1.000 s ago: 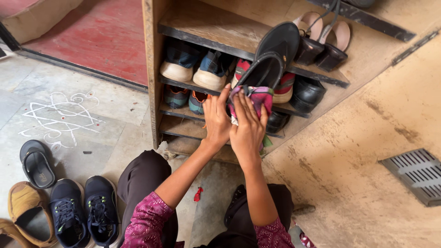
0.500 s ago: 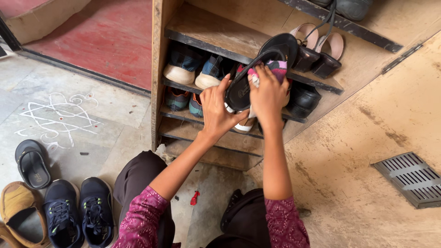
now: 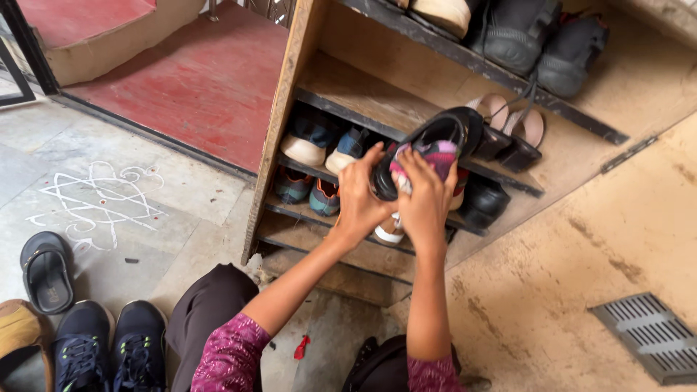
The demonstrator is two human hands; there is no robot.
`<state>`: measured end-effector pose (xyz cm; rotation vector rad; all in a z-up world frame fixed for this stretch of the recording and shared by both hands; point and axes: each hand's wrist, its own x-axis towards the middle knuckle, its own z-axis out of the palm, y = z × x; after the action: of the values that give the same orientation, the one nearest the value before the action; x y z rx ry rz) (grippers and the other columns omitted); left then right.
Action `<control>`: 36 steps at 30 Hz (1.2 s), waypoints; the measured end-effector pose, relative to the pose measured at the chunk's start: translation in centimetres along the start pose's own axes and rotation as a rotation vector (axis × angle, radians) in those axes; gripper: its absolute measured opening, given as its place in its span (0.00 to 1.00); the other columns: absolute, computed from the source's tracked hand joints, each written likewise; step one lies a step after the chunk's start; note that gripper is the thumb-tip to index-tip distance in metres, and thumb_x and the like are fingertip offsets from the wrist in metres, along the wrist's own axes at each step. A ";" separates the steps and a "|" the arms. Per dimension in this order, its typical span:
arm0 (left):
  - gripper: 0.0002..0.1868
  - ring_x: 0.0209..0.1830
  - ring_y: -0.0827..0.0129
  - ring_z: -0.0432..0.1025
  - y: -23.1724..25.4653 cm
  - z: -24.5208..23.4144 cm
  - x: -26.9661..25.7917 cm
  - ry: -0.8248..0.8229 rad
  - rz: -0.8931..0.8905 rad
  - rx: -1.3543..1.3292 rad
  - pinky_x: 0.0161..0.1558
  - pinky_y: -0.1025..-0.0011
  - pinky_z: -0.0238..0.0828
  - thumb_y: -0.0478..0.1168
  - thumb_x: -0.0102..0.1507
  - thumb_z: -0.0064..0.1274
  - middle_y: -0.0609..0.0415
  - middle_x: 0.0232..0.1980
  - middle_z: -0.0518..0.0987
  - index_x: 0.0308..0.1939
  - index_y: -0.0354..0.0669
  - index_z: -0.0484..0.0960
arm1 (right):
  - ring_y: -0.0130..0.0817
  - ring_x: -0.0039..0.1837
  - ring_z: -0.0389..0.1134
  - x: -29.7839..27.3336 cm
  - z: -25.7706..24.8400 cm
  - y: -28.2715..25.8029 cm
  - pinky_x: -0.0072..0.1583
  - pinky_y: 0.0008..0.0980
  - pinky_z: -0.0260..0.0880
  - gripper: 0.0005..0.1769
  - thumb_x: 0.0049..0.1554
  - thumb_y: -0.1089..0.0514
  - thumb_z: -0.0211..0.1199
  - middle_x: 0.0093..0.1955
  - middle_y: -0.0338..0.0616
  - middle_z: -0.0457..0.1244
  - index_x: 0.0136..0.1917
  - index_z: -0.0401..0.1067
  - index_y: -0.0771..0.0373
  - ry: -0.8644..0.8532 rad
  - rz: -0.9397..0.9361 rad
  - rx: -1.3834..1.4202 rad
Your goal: The person sits on the floor and wipes several pairs of shoes and sandals with a cloth. They pick up each item, wipe the upper and sole surfaces, then place the item back on the floor or into a wooden shoe rack.
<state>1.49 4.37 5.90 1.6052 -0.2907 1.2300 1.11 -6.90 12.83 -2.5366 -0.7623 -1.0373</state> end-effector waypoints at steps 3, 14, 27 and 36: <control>0.42 0.56 0.55 0.71 0.1 0.6 -0.6 -0.004 0.002 0.109 0.61 0.60 0.62 0.41 0.53 0.66 0.49 0.56 0.79 0.71 0.40 0.70 | 0.41 0.73 0.66 -1.8 -0.1 -0.4 0.80 0.55 0.40 0.21 0.59 0.61 0.62 0.68 0.50 0.67 0.65 0.76 0.63 -0.002 -0.028 0.050; 0.36 0.51 0.58 0.70 0.1 0.8 -1.9 -0.019 0.047 0.095 0.57 0.62 0.60 0.37 0.59 0.61 0.50 0.54 0.79 0.71 0.39 0.70 | 0.38 0.72 0.69 -6.0 1.6 -0.4 0.78 0.48 0.51 0.15 0.59 0.62 0.61 0.64 0.42 0.70 0.60 0.79 0.60 0.129 -0.023 0.263; 0.53 0.45 0.53 0.66 1.2 2.3 -2.7 -0.048 0.041 0.111 0.50 0.59 0.60 0.51 0.43 0.76 0.47 0.48 0.74 0.68 0.37 0.69 | 0.44 0.72 0.65 -1.9 1.1 3.8 0.78 0.60 0.31 0.23 0.54 0.62 0.63 0.65 0.50 0.68 0.63 0.75 0.68 0.147 0.086 -0.212; 0.55 0.50 0.54 0.68 1.0 2.5 -2.6 -0.038 0.049 0.120 0.55 0.59 0.63 0.45 0.42 0.76 0.48 0.53 0.76 0.70 0.36 0.67 | 0.45 0.59 0.73 2.5 2.5 6.0 0.80 0.51 0.44 0.19 0.50 0.70 0.57 0.56 0.52 0.72 0.55 0.77 0.67 0.155 0.112 -0.251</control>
<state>1.05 0.88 4.56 1.7343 -0.2865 1.2762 7.41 -9.76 12.43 -2.6271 -0.4673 -1.3459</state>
